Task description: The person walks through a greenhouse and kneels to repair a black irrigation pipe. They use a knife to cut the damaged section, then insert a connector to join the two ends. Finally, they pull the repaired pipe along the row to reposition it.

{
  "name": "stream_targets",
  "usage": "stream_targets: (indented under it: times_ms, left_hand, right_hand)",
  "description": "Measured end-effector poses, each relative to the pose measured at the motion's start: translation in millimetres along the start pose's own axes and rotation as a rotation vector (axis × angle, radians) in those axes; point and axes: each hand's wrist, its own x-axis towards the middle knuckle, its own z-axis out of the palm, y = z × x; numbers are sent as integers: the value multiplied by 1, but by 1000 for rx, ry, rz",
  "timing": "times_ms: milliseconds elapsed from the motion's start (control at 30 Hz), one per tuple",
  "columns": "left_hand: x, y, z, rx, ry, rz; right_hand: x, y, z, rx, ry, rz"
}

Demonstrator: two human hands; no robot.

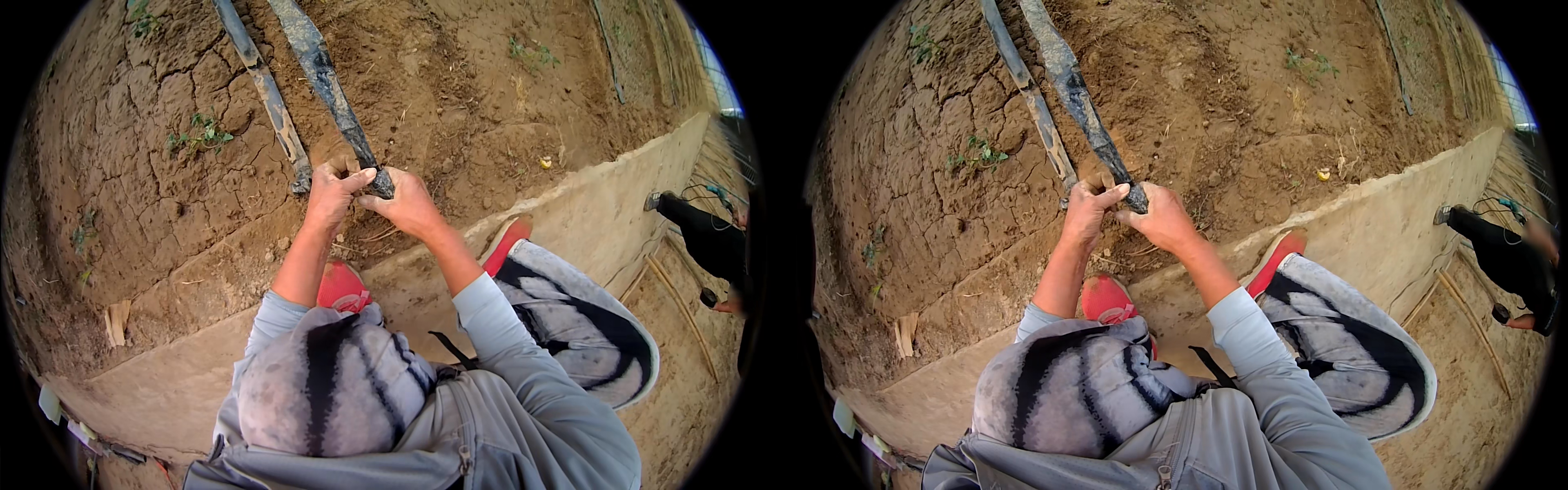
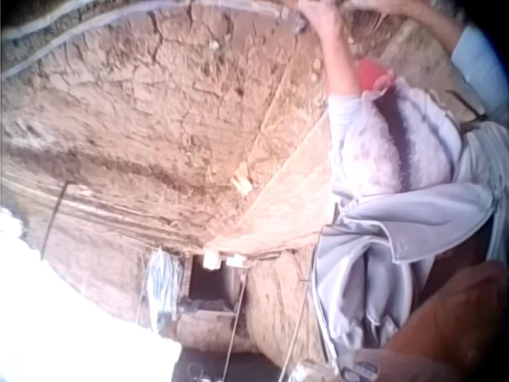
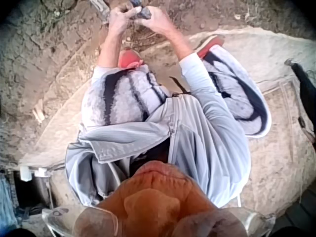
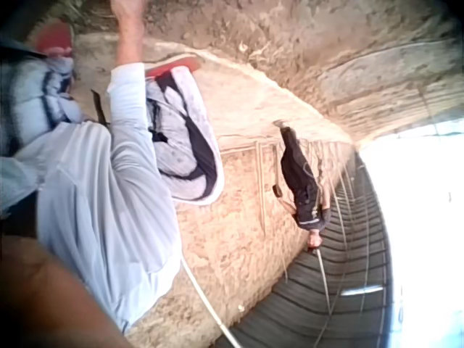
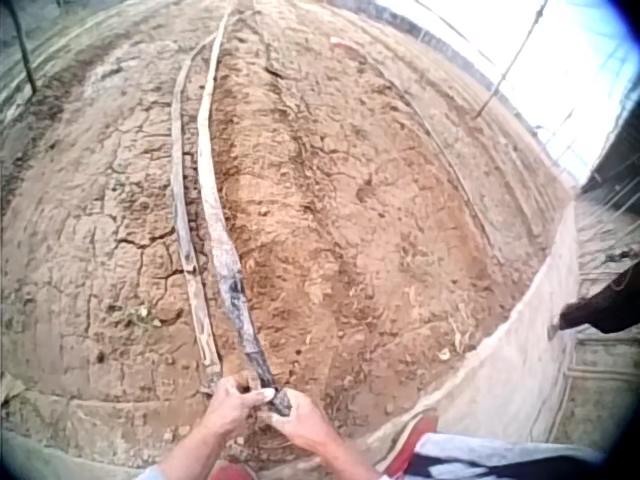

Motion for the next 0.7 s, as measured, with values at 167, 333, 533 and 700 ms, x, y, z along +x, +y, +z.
stream_targets:
  times_ms: [167,333,533,700]
  left_hand:
    - [4,-5,-11,-101,-13,-112]
    - [9,6,-25,-155,-182,-184]
    - [25,23,-20,18,-171,-61]
    - [24,16,-19,82,-201,-44]
  right_hand:
    - [4,-13,-7,145,-107,139]
    - [4,-2,-8,167,-152,92]
    - [-3,-2,5,365,-151,234]
    - [7,-13,5,340,-40,175]
